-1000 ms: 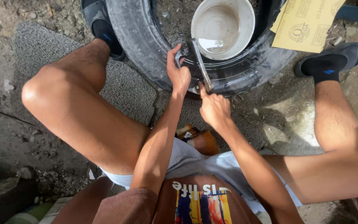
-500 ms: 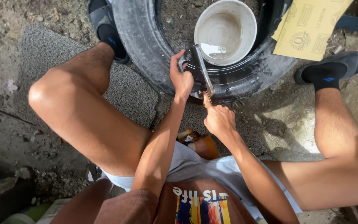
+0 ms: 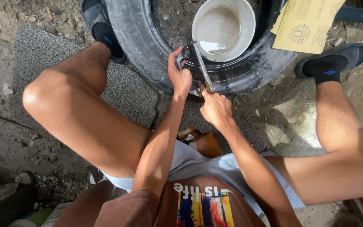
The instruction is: The person sits on the ground and sharpens a metal tool using sandpaper and water. They repeatedly rub the tool against the sandpaper and dip it into a bucket of water to keep it wet.
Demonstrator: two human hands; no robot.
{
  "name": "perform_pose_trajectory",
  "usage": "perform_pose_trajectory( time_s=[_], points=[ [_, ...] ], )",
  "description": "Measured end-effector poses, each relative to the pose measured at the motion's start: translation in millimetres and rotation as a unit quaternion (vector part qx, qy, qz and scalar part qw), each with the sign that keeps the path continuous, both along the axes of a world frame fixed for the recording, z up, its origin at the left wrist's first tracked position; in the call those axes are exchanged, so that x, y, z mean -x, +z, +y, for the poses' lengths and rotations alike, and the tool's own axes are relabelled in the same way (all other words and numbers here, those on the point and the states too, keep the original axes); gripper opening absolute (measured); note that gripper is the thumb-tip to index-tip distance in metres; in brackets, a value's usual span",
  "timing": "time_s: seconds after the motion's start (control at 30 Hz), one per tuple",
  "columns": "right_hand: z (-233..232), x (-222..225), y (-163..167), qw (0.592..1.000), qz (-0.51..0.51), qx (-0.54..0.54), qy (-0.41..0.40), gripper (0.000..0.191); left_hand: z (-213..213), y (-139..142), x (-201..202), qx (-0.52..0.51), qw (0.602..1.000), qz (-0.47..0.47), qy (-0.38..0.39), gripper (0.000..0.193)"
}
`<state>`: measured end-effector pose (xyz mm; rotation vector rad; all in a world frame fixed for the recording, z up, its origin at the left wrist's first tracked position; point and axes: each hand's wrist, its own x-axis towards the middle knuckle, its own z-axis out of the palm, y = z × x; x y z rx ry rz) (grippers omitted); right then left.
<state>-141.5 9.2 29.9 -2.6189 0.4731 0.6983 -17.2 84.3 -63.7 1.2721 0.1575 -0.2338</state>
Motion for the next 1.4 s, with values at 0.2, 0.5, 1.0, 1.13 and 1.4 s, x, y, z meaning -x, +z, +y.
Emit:
perform_pose_trajectory(
  time_s=[0.2,0.5,1.0,1.13,1.4],
  points=[
    [0,13,-9,0.999,0.031,0.0,0.018,0.085,1,-1,-3,-0.086,0.995,-0.057,0.008,0.069],
    [-3,12,-13,0.999,0.024,-0.012,0.021,0.086,1,3,-4,-0.057,0.998,-0.039,-0.005,0.074],
    [-2,17,-20,0.998,-0.029,0.026,0.044,0.077,0,-1,-1,-0.024,0.999,-0.032,-0.013,0.064],
    [-4,17,-19,0.999,0.01,0.007,0.047,0.093,1,1,-1,-0.058,0.996,-0.064,0.0,0.069],
    [0,23,-18,0.997,0.079,-0.024,0.007,0.093,2,4,0,-0.06,0.998,-0.008,-0.018,0.063]
  ],
)
